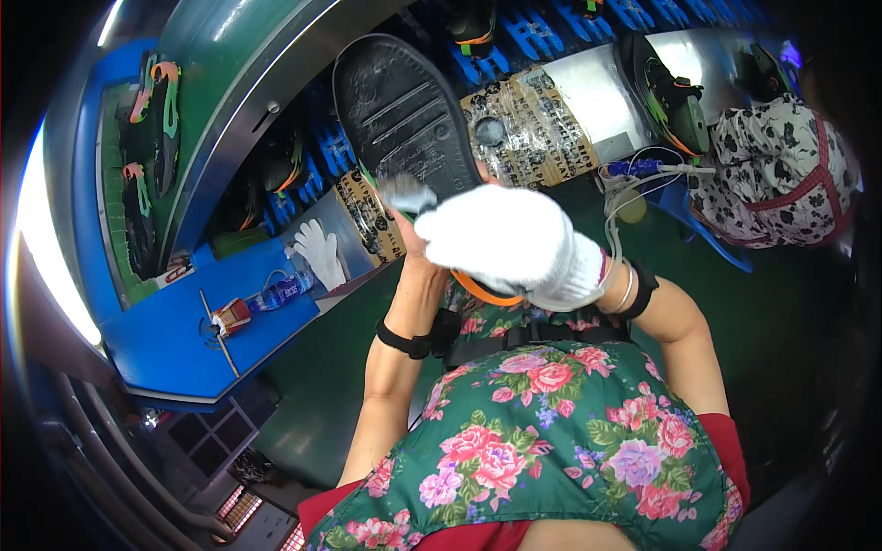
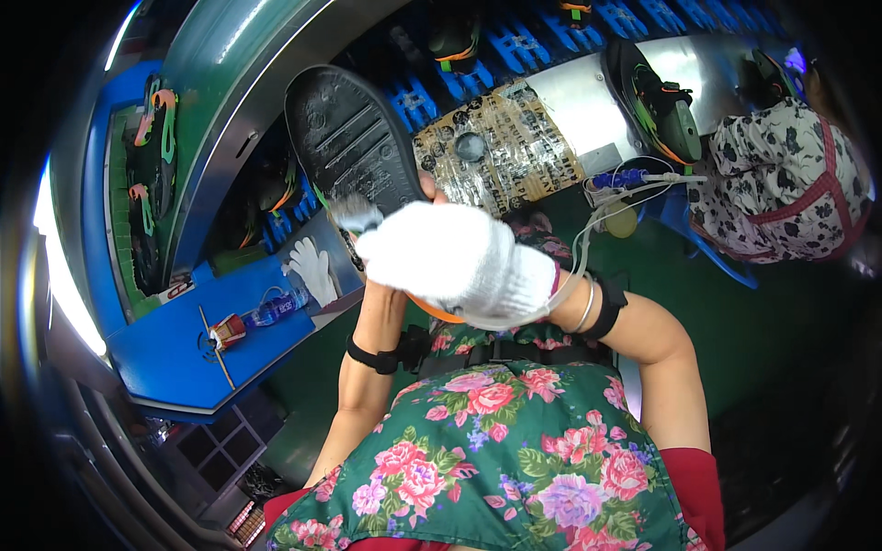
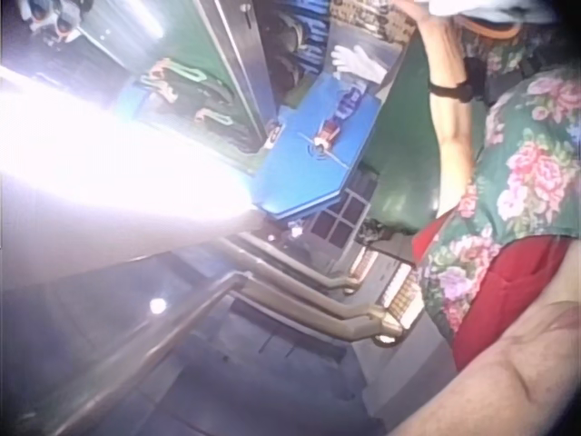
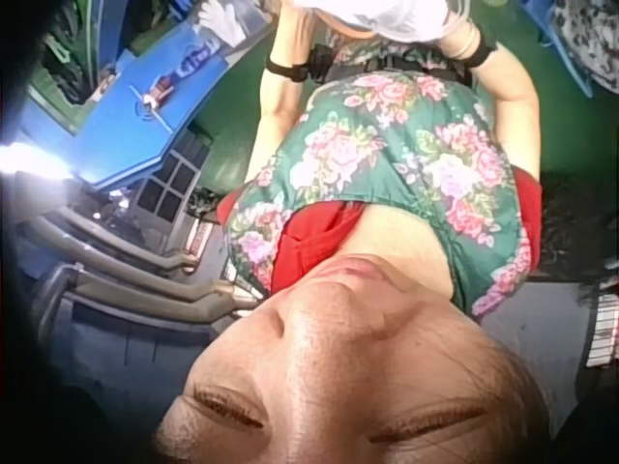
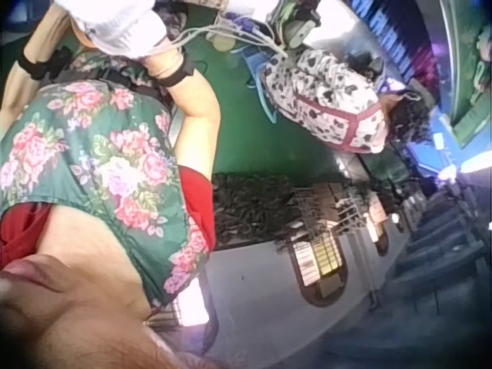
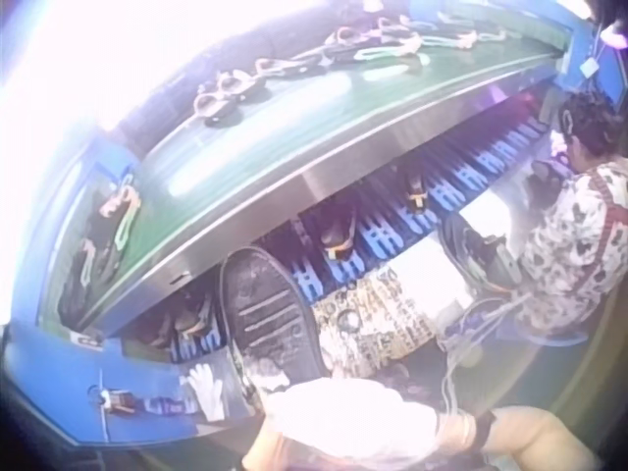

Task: The recorder is applying a liquid adhesive or treatment to the bottom of shoe soles using a brush at a manufacturing workstation.

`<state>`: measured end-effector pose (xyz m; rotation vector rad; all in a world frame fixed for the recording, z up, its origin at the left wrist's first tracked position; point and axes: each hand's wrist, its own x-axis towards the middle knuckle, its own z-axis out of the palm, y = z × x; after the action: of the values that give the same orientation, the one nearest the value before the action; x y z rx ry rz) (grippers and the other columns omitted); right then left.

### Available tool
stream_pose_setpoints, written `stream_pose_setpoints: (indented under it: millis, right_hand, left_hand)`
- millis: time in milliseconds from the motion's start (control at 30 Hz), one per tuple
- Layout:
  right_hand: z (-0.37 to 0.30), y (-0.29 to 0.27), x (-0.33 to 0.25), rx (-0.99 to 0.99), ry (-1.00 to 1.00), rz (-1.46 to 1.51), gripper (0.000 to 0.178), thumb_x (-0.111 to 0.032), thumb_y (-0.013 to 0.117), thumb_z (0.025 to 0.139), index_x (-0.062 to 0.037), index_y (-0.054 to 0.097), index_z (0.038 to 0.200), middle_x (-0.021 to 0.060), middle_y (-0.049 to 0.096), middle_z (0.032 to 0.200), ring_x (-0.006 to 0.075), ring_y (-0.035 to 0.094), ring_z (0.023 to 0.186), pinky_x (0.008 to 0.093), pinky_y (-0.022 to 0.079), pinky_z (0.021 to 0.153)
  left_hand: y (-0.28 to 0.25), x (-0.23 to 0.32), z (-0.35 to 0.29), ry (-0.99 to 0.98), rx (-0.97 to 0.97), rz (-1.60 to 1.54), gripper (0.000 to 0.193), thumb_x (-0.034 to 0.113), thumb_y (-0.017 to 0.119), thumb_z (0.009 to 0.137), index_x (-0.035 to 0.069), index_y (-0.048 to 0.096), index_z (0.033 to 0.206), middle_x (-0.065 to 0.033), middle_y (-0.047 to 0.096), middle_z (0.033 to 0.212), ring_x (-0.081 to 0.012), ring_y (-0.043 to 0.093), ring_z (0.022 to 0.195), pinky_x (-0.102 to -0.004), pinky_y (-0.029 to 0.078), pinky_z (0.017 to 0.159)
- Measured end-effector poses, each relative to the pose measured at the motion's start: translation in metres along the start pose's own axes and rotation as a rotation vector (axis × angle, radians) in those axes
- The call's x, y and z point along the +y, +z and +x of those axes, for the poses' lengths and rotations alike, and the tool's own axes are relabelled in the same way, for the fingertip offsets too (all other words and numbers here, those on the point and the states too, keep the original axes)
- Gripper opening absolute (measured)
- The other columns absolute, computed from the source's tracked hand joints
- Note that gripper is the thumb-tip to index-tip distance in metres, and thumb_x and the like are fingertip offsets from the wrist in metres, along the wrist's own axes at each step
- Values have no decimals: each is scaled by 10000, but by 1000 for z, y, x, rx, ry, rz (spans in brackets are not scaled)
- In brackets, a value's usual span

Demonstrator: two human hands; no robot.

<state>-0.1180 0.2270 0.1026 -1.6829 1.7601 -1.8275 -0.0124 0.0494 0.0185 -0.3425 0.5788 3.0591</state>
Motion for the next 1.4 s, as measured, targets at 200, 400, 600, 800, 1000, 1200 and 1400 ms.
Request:
stream_pose_setpoints:
  millis: [200,400,600,800,1000,1200,1400]
  right_hand:
    - [5,-5,1,246,64,46,241,-86,809,921,-91,848,1158,116,829,1198,312,800,1028,421,637,938]
    - [-6,1,-3,27,-123,-8,295,-116,849,917,-110,841,1212,78,834,1208,253,792,1084,385,618,973]
    - [-17,-1,-3,83,6,42,323,-44,796,905,-82,831,1223,124,814,1268,310,769,1152,407,620,968]
    - [-16,2,-7,166,120,192,284,-79,858,873,-125,848,1153,58,842,1130,267,806,1021,394,645,894]
    - [-24,2,-9,93,-28,-59,300,-93,859,898,-152,847,1192,56,827,1215,261,790,1038,368,635,879]
    - [-28,-1,-5,275,197,217,222,-71,857,883,-122,858,1099,70,846,1123,254,808,988,361,636,862]
    - [-33,-2,-9,131,148,182,249,-43,860,886,-107,856,1126,90,838,1134,272,806,966,375,642,882]
  left_hand:
    - [18,10,3,132,23,-40,1200,1041,461,834,22,592,1456,-205,717,1273,-331,724,1147,-480,612,1013]
    - [24,14,12,1,-168,-78,1315,1101,448,759,-55,594,1368,-271,723,1216,-382,719,1154,-514,598,1025]
    - [27,24,21,166,-134,-41,1307,1088,508,735,-52,629,1365,-247,723,1167,-379,735,1080,-553,598,992]
    - [25,30,27,256,-176,142,1233,1025,545,767,-42,614,1382,-196,697,1145,-367,723,1088,-551,603,986]
    - [36,33,27,231,-253,82,934,761,653,924,-15,577,1438,-161,647,1180,-333,692,1108,-529,576,1059]
    - [46,35,30,299,-187,90,1223,1046,493,805,-78,633,1265,-209,712,1066,-372,736,1051,-512,618,1000]
    - [47,38,34,263,-217,63,1136,982,538,867,-91,629,1231,-219,712,1059,-354,727,1057,-487,598,1028]
